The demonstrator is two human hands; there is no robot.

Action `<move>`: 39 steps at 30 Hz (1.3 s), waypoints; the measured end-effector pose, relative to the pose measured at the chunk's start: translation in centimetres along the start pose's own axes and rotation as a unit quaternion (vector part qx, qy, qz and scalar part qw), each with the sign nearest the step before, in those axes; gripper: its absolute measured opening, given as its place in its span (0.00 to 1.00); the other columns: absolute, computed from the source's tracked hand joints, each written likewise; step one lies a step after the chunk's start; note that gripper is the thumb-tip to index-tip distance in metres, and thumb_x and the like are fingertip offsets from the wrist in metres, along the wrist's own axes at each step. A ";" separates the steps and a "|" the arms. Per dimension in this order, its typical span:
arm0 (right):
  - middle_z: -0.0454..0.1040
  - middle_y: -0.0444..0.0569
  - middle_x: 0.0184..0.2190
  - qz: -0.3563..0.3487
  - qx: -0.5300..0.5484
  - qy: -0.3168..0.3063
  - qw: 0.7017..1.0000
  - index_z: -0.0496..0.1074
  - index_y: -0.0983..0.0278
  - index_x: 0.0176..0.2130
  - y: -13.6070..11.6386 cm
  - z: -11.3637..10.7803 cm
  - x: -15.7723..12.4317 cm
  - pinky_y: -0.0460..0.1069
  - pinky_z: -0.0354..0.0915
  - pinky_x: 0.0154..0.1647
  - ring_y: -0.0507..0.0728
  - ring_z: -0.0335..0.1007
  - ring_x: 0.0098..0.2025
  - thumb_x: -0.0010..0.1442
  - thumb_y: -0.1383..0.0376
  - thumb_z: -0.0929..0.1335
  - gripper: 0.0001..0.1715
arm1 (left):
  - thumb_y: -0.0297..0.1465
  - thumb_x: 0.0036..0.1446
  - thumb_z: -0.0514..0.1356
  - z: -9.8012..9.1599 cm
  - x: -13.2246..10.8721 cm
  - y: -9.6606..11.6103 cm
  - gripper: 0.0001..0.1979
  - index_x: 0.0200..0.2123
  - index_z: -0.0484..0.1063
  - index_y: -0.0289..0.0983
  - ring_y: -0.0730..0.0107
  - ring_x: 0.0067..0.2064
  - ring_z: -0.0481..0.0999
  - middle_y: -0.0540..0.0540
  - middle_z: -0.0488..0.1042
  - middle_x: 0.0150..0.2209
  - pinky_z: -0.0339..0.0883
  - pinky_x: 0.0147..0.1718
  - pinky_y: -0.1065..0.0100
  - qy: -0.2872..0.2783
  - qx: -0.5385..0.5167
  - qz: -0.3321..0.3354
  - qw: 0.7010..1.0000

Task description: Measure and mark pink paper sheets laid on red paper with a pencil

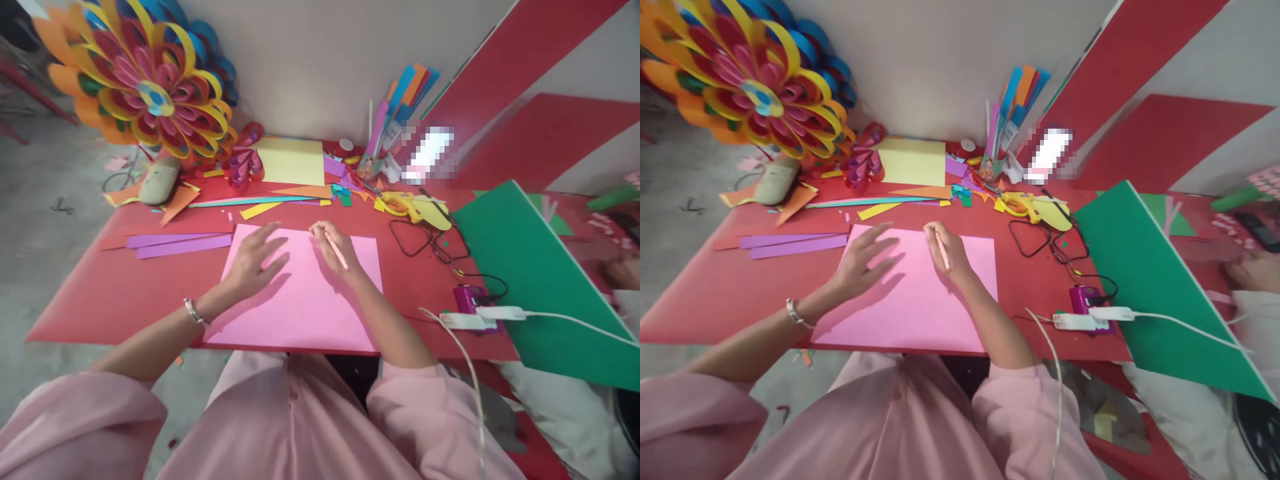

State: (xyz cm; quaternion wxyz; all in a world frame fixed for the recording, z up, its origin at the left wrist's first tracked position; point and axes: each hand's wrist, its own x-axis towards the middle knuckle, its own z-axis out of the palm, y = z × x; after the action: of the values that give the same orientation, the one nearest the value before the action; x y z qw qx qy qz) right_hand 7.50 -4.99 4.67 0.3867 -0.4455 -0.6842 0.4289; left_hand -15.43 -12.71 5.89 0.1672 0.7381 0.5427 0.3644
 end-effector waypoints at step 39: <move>0.70 0.66 0.69 -0.120 -0.368 -0.086 0.918 0.75 0.64 0.55 2.0 -4.2 -9.3 0.71 0.60 0.71 0.71 0.63 0.73 0.72 0.64 0.68 0.14 | 0.33 0.69 0.58 6.8 5.2 2.3 0.14 0.49 0.81 0.36 0.53 0.58 0.81 0.35 0.81 0.56 0.74 0.58 0.48 -0.100 0.020 0.172 0.980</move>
State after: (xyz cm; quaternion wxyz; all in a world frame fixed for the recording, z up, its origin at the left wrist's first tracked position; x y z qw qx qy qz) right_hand 14.70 -12.28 2.85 0.1838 -0.4323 -0.8726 0.1341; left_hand -8.24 -7.67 4.60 0.1403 0.8565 0.3950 0.3012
